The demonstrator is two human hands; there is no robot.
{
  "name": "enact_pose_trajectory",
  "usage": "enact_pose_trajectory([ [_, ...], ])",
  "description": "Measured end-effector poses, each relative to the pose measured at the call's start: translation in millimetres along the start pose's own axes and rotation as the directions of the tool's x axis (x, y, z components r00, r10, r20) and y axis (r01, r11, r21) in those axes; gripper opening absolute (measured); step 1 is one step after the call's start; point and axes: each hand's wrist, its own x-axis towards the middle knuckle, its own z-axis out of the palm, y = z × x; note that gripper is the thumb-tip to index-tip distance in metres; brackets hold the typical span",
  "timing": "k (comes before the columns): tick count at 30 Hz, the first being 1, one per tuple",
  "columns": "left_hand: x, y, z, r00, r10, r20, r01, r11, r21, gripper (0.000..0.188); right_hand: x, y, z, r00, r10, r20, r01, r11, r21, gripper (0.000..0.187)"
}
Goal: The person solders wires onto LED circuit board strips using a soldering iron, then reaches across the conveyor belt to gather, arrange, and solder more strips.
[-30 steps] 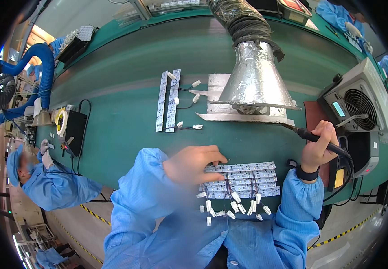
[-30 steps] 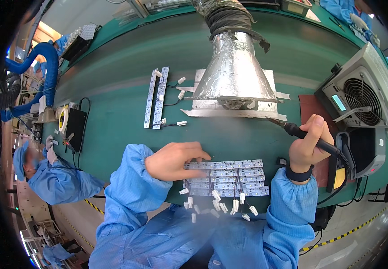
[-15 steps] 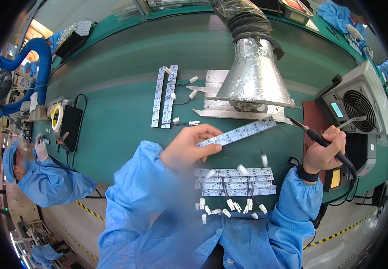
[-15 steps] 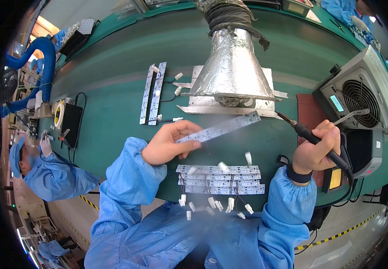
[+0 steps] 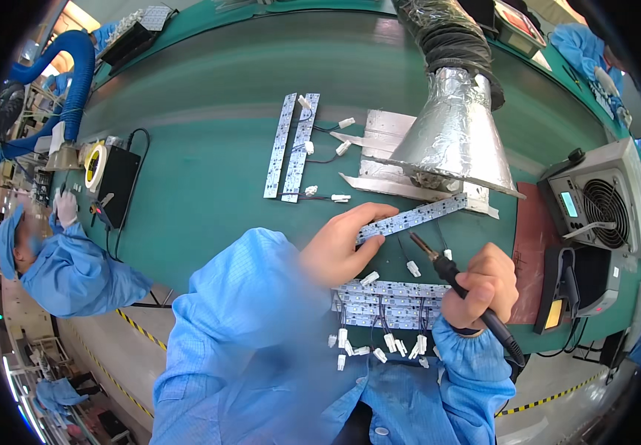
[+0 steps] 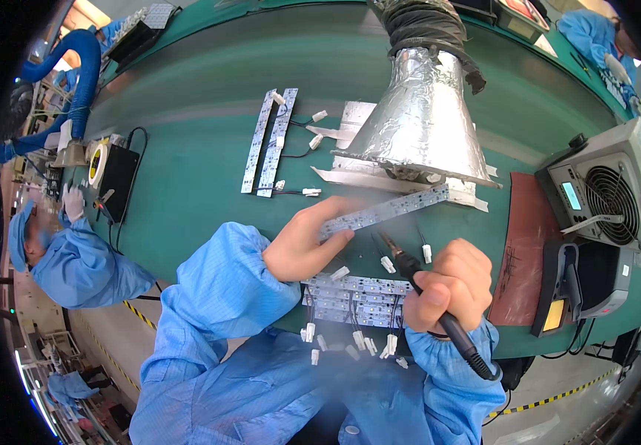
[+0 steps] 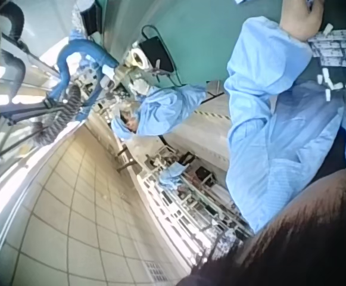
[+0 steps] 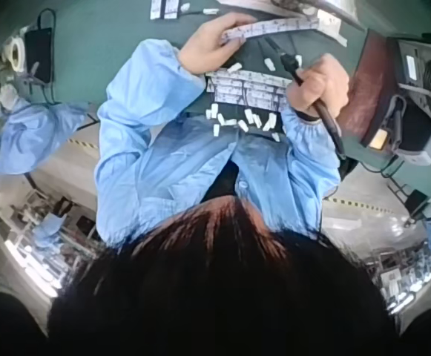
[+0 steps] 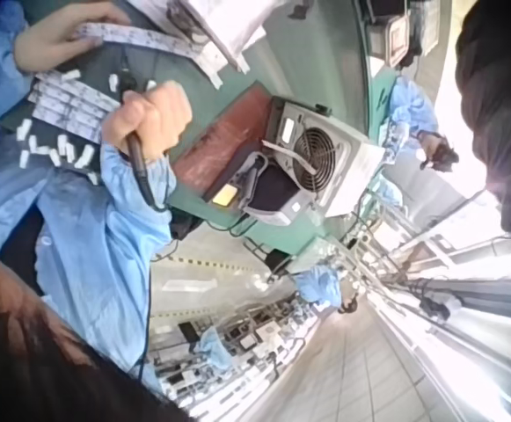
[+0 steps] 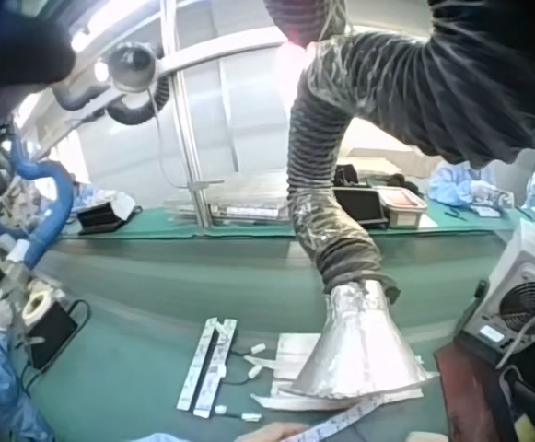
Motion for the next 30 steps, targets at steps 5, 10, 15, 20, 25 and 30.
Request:
enact_pose_trajectory([
  [5,0,-1,0,1.0,0.013,-0.01,-0.013,1.0,0.022,0.037,-3,-1,8,0.999,0.017,0.051,-0.017,1.0,0.015,0.034],
  [10,1,-2,0,1.0,0.009,-0.014,-0.008,1.0,0.026,0.037,-3,-1,10,0.995,0.026,0.097,-0.03,0.999,0.033,0.033],
  [15,0,-1,0,1.0,-0.002,-0.015,0.003,0.999,0.033,0.036,-2,-1,12,0.992,0.034,0.12,-0.039,0.999,0.038,0.032],
  [20,0,-2,0,1.0,-0.008,0.0,0.008,1.0,0.03,0.038,-3,-1,13,0.991,0.039,0.126,-0.045,0.998,0.041,0.031],
  [25,0,-4,1,1.0,0.004,0.006,-0.004,0.999,0.032,0.04,-2,-1,13,0.991,0.039,0.131,-0.046,0.998,0.051,0.03],
  [30,0,-3,0,1.0,-0.002,0.015,0.001,1.0,0.021,0.04,-1,-1,14,0.99,0.039,0.137,-0.046,0.998,0.049,0.029],
])
